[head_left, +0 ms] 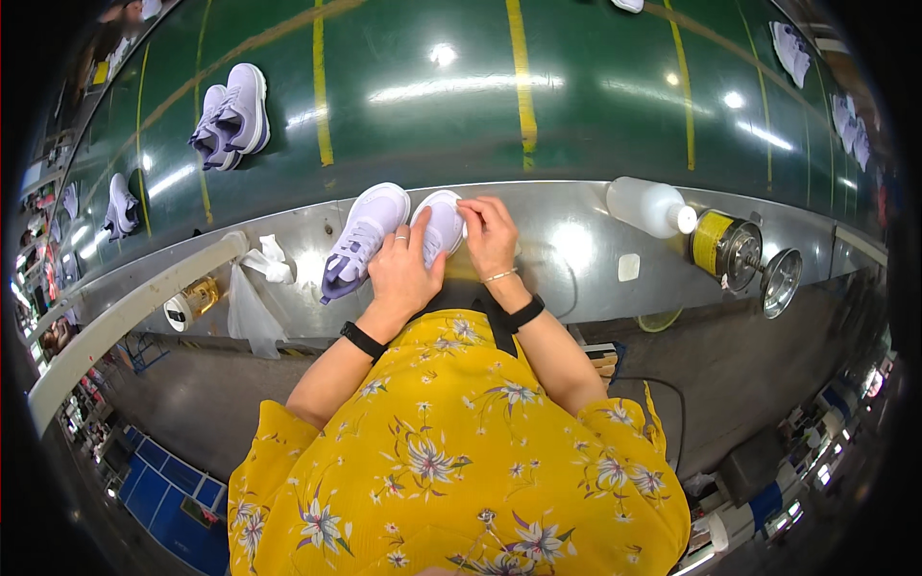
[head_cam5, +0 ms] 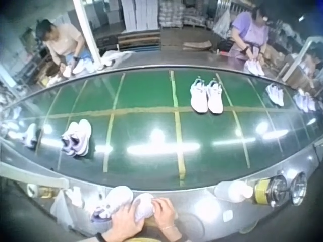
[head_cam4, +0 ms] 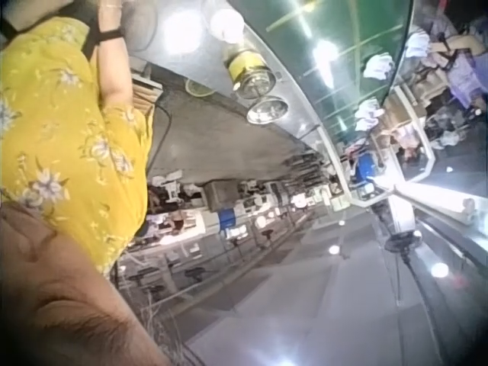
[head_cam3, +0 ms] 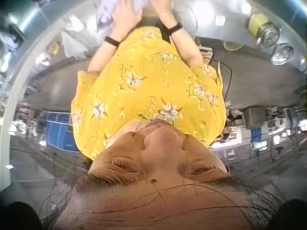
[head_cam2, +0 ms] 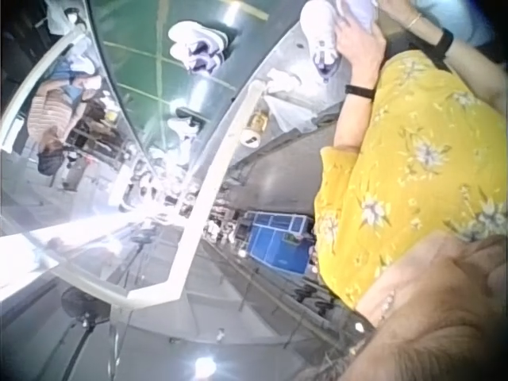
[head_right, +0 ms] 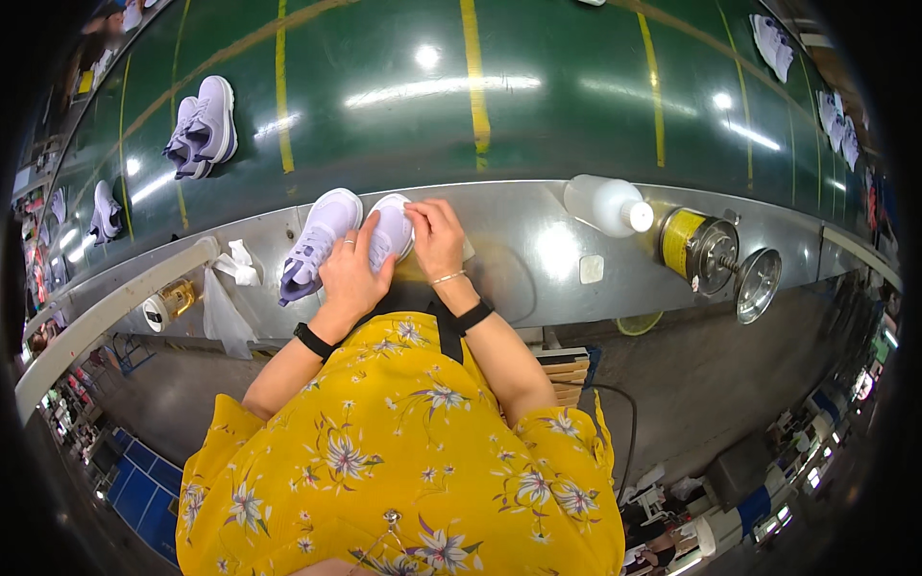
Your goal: The person picks up shoes from a conveyor belt, wipes the soles and sides with a cloth, and presses the soles of a pair together before returning them to the belt.
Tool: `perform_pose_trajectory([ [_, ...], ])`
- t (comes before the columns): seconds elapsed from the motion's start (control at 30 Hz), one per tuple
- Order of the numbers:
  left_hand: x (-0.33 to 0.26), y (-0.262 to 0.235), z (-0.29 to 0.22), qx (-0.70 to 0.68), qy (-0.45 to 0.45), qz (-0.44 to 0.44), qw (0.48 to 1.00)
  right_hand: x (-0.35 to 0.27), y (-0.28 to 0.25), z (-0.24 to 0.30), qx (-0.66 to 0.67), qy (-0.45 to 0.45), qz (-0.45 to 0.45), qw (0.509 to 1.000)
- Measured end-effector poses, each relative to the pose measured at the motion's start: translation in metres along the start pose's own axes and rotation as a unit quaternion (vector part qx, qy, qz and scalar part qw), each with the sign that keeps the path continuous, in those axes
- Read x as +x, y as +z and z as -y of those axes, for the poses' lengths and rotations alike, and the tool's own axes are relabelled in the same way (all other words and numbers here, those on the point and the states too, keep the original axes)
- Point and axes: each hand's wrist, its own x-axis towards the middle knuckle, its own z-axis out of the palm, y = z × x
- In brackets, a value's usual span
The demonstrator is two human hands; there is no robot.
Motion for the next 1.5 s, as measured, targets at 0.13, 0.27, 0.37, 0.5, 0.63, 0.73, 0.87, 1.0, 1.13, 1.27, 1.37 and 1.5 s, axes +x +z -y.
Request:
perform_pose_trajectory([
  [0.13,0.001,0.002,0.004,-0.004,0.011,-0.002,1.0,0.01,0.007,0.005,0.007,0.011,-0.008,1.0],
  [0.27,0.001,0.004,0.004,0.002,0.012,-0.006,1.0,0.019,0.012,-0.001,-0.018,-0.02,-0.002,1.0],
  [0.37,0.002,0.006,0.006,0.001,0.019,-0.011,1.0,0.004,-0.004,-0.001,-0.009,0.008,0.001,1.0],
  [0.5,0.003,0.005,0.006,-0.003,0.021,-0.012,1.0,0.012,0.0,-0.001,-0.031,-0.002,-0.001,1.0],
  [0.63,0.005,0.003,0.006,0.002,0.023,-0.014,1.0,0.024,0.008,0.004,-0.041,-0.033,0.019,0.998],
  [0.73,0.003,0.006,0.006,-0.001,0.024,-0.014,1.0,0.015,-0.004,-0.001,-0.045,-0.027,0.02,0.998],
  [0.87,0.003,0.007,0.004,-0.002,0.03,-0.021,0.999,0.009,-0.01,-0.002,-0.037,0.0,0.018,0.999],
  [1.0,0.003,0.007,0.003,0.007,0.023,-0.005,1.0,0.018,-0.002,-0.002,-0.031,-0.021,0.008,0.999],
  [1.13,0.004,0.008,0.003,0.004,0.021,-0.004,1.0,0.009,-0.011,-0.007,-0.041,-0.021,0.015,0.999],
  [1.27,0.004,0.01,0.003,0.005,0.019,-0.008,1.0,0.011,-0.008,-0.005,-0.02,-0.007,0.014,1.0],
  [1.37,0.003,0.01,0.002,0.004,0.022,-0.009,1.0,0.03,0.002,-0.003,-0.026,-0.027,0.023,0.999],
  [1.5,0.007,0.01,0.003,0.012,0.034,-0.022,0.999,0.024,-0.007,-0.007,-0.032,-0.036,0.037,0.998],
])
